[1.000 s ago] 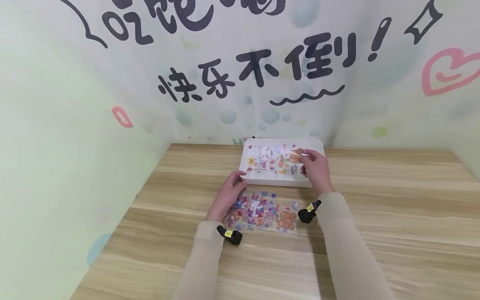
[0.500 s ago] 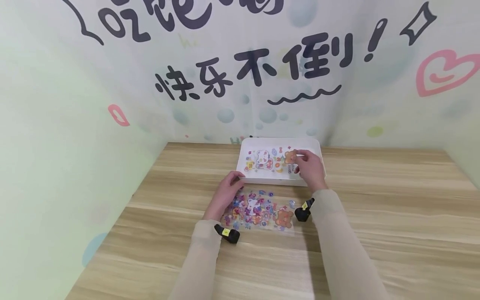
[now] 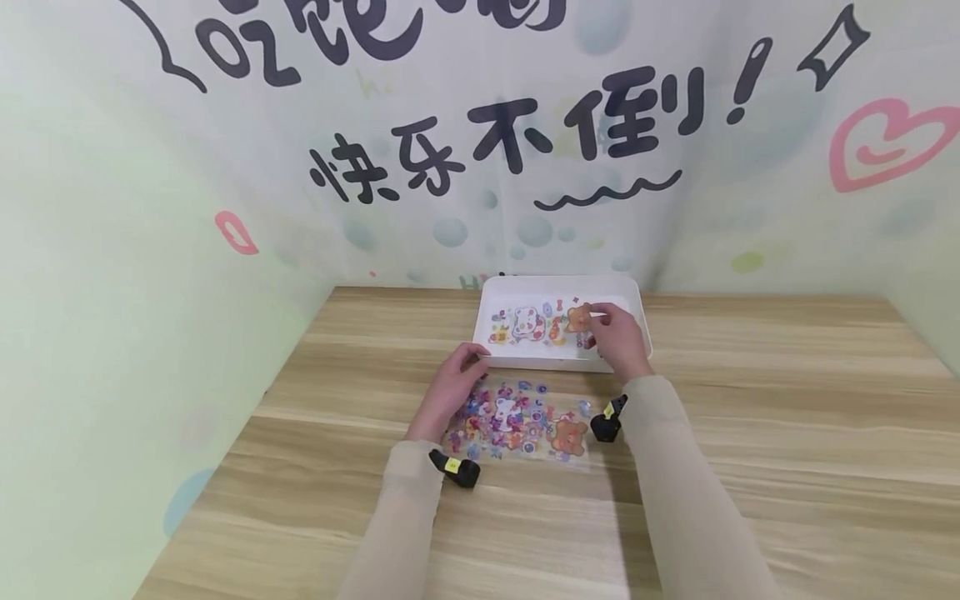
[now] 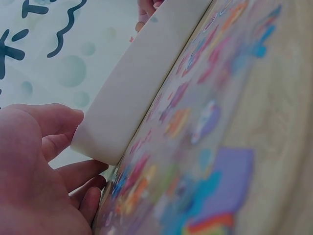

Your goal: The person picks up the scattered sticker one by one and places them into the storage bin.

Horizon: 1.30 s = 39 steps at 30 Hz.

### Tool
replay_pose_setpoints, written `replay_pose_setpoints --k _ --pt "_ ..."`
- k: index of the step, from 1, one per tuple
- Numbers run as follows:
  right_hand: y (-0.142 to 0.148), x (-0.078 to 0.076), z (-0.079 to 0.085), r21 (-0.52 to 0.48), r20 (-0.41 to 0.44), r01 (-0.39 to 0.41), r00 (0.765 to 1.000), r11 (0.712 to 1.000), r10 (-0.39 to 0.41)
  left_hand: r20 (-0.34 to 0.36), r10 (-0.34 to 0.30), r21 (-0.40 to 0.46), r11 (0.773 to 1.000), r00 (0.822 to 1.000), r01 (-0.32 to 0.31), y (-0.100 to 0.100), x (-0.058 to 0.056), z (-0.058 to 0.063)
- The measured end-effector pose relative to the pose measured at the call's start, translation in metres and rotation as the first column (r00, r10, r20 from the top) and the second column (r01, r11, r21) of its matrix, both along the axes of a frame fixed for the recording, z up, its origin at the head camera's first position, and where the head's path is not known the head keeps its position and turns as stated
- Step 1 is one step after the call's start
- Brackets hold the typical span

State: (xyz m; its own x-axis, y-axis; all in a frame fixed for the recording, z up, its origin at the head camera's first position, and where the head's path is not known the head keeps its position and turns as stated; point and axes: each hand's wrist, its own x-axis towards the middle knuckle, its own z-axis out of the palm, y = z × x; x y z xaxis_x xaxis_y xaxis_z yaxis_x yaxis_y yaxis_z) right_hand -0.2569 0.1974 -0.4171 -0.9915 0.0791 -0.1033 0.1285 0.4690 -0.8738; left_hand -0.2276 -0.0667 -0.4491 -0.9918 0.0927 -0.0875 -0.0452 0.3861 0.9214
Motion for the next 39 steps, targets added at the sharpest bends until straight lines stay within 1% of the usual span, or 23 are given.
replay_pose_setpoints --k 6,10,18,24,32,39 --pt "0.0 0.0 0.001 0.034 0.039 -0.024 0.999 0.999 0.023 -0.004 -0.004 -0.003 1.0 1.0 0.004 0.001 0.0 0.0" --pt "0.0 -0.001 0.0 0.037 0.076 -0.027 0.997 0.999 0.024 -0.001 -0.012 -0.009 1.0 1.0 0.012 0.002 -0.001 0.001" --pt "-0.001 -0.005 0.001 0.036 0.081 -0.061 0.995 0.998 0.058 -0.013 -0.004 -0.011 1.0 1.0 0.004 0.002 -0.002 0.002" --pt "-0.003 -0.006 0.002 0.06 0.112 -0.041 0.993 0.997 0.034 -0.015 -0.014 -0.006 1.0 1.0 0.014 0.004 -0.003 0.002" --pt "-0.008 -0.007 0.003 0.137 0.095 -0.02 0.995 0.99 0.007 0.001 -0.001 0.007 1.0 1.0 0.001 0.002 -0.002 0.003" --pt "-0.011 -0.008 0.002 0.152 0.135 0.015 0.99 0.988 -0.036 0.018 0.016 0.018 1.0 1.0 -0.016 0.002 0.001 0.0"
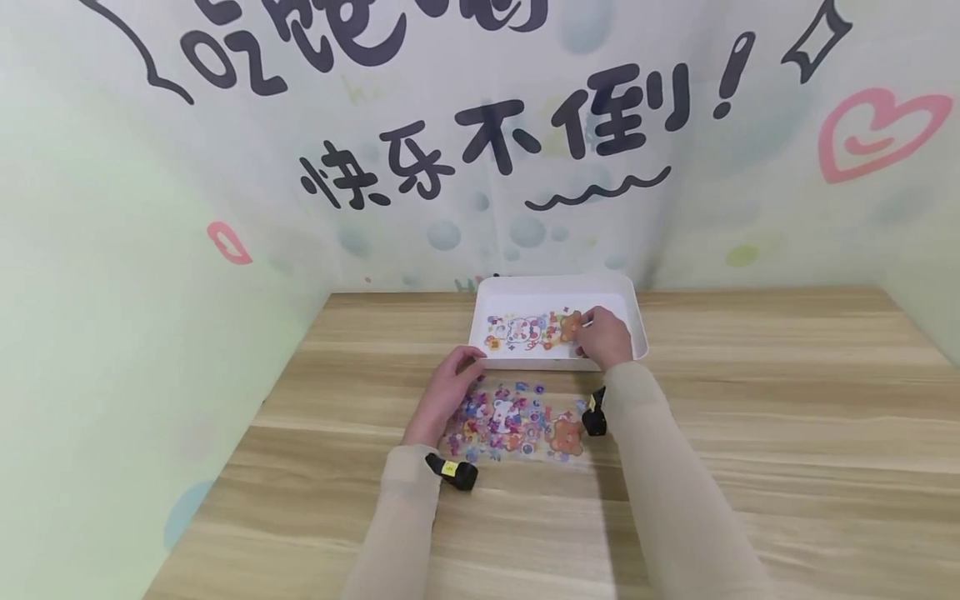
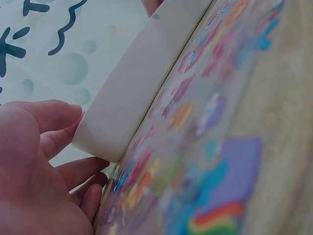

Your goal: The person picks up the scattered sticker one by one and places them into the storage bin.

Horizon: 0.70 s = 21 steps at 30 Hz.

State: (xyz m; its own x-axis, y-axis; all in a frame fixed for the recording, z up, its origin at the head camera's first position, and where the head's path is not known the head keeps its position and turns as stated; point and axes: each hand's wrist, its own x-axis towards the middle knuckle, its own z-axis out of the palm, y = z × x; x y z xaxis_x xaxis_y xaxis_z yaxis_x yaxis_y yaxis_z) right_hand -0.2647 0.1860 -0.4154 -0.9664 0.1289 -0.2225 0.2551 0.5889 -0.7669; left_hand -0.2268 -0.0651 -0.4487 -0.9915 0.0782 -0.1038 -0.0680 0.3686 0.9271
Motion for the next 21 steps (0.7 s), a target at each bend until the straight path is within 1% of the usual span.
replay_pose_setpoints --k 4,11,14,16,21 --pt "-0.0003 0.0002 -0.0004 0.024 -0.009 0.018 1.0 1.0 -0.018 0.001 -0.01 0.017 1.0 1.0 0.01 0.0002 0.0002 0.0001" --pt "-0.0057 -0.0024 -0.0002 0.03 -0.011 0.049 0.999 0.998 -0.049 -0.013 -0.004 0.006 1.0 1.0 0.004 -0.0031 -0.0002 0.0015" --pt "-0.0056 -0.0026 -0.0001 0.047 -0.01 0.063 0.998 0.997 -0.063 -0.017 -0.013 0.002 1.0 1.0 0.013 -0.0026 0.0001 0.0012" --pt "-0.0054 -0.0024 -0.0004 0.062 -0.015 0.06 0.998 0.996 -0.059 -0.017 -0.016 -0.003 1.0 1.0 0.016 -0.0022 0.0005 0.0011" --pt "-0.0058 -0.0012 -0.0013 0.072 -0.017 0.041 0.999 0.997 -0.04 -0.023 -0.015 0.013 1.0 1.0 0.016 -0.0027 0.0008 0.0005"
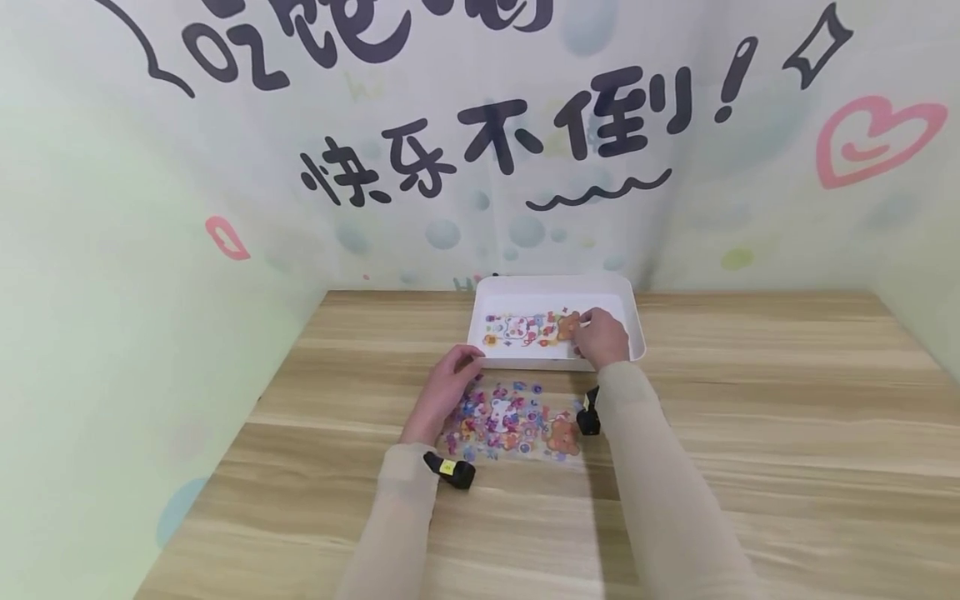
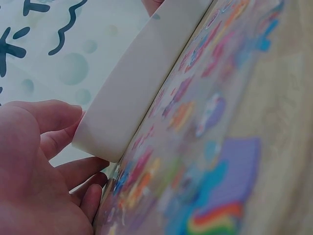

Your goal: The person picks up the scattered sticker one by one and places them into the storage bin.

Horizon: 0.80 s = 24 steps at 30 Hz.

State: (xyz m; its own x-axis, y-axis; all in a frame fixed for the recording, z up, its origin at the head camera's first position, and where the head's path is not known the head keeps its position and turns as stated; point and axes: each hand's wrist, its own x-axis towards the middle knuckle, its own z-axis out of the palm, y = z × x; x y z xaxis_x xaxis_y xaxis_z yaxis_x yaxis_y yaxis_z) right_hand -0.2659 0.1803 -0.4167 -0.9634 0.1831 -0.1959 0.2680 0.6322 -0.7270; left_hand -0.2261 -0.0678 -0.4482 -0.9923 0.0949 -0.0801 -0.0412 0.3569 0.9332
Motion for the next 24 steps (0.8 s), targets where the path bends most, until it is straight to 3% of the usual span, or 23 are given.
replay_pose_setpoints --k 16,24 --pt "-0.0014 -0.0019 -0.0002 0.007 0.015 0.002 1.0 1.0 -0.002 0.012 0.004 -0.004 1.0 1.0 -0.004 -0.0003 -0.0011 -0.0008" --pt "0.0004 -0.0015 -0.0018 0.082 -0.012 -0.012 1.0 0.997 0.013 -0.002 -0.01 0.012 1.0 1.0 0.01 0.0001 -0.0015 -0.0019"
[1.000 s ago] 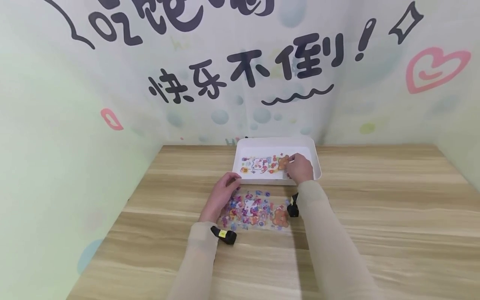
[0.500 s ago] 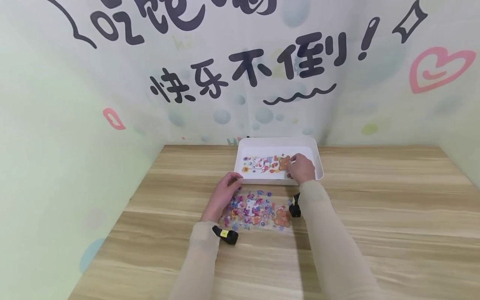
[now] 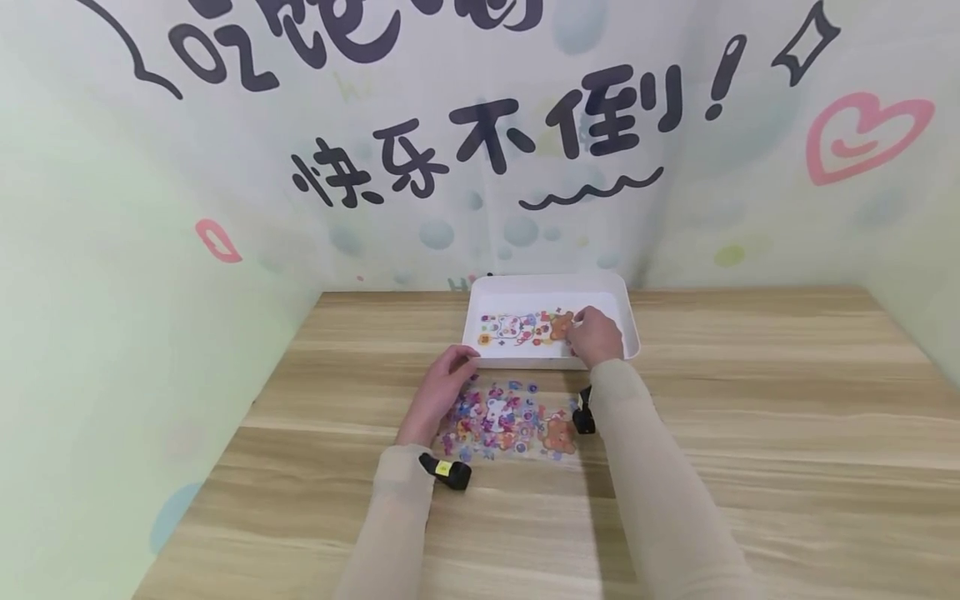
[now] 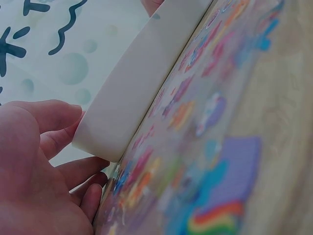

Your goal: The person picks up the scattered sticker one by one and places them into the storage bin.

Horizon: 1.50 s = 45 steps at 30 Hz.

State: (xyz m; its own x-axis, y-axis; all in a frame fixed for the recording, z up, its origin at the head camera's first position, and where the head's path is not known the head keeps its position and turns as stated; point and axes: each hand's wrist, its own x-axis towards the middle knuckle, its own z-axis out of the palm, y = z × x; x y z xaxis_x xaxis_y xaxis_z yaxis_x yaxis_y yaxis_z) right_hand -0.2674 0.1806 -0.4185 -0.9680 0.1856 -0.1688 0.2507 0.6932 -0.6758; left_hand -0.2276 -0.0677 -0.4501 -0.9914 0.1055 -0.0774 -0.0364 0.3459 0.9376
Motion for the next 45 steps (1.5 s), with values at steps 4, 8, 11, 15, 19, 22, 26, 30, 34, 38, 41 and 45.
replay_pose_setpoints --k 4,8,11,15,19,22,26,30,34,38,41,45 --pt "0.0011 -0.0002 0.0005 0.024 0.015 -0.004 1.0 1.0 0.003 -0.001 -0.001 0.006 1.0 1.0 0.001 0.0007 0.0003 0.0007" --pt "0.0008 0.0001 0.0018 0.036 0.025 -0.003 1.0 0.999 0.003 0.002 0.003 -0.001 1.0 1.0 -0.003 0.0013 0.0006 0.0017" --pt "-0.0005 0.0011 0.0023 0.047 0.032 -0.01 0.999 0.999 0.008 0.008 0.005 -0.01 1.0 1.0 -0.005 0.0009 0.0008 0.0015" --pt "-0.0019 0.0025 0.0033 0.055 0.032 -0.026 0.999 0.998 0.025 0.008 0.007 -0.021 1.0 1.0 -0.007 0.0004 0.0005 0.0009" --pt "-0.0018 0.0025 0.0029 0.075 0.038 -0.038 0.999 0.996 0.035 -0.002 0.005 -0.028 1.0 1.0 -0.005 0.0011 0.0004 0.0005" --pt "-0.0009 0.0016 0.0017 0.096 0.039 -0.042 0.999 0.994 0.038 -0.001 0.002 -0.025 1.0 1.0 -0.002 0.0015 0.0006 0.0007" --pt "0.0 0.0009 0.0007 0.1 0.035 -0.034 0.999 0.994 0.03 0.015 0.003 -0.014 1.0 1.0 -0.003 0.0018 0.0014 0.0025" --pt "-0.0003 0.0017 0.0018 0.096 -0.02 -0.029 0.999 0.995 0.031 0.021 0.006 -0.006 1.0 1.0 -0.006 0.0014 0.002 0.0036" --pt "-0.0002 0.0014 0.0012 0.11 -0.067 -0.026 0.997 0.994 0.033 0.026 0.005 -0.012 1.0 1.0 -0.004 0.0006 0.002 0.0026" --pt "-0.0019 0.0004 0.0 0.084 -0.057 -0.038 0.997 0.996 0.043 0.033 0.013 -0.007 1.0 0.999 -0.013 -0.0018 0.0024 0.0012" --pt "-0.0014 0.0007 -0.0011 0.036 -0.067 -0.036 0.997 0.999 0.038 0.025 0.016 -0.003 1.0 1.0 -0.016 -0.0026 0.0021 0.0007" --pt "0.0015 0.0029 -0.0011 -0.06 -0.08 -0.002 0.997 0.998 -0.003 0.013 0.008 -0.005 1.0 1.0 -0.008 -0.0011 0.0013 0.0004"
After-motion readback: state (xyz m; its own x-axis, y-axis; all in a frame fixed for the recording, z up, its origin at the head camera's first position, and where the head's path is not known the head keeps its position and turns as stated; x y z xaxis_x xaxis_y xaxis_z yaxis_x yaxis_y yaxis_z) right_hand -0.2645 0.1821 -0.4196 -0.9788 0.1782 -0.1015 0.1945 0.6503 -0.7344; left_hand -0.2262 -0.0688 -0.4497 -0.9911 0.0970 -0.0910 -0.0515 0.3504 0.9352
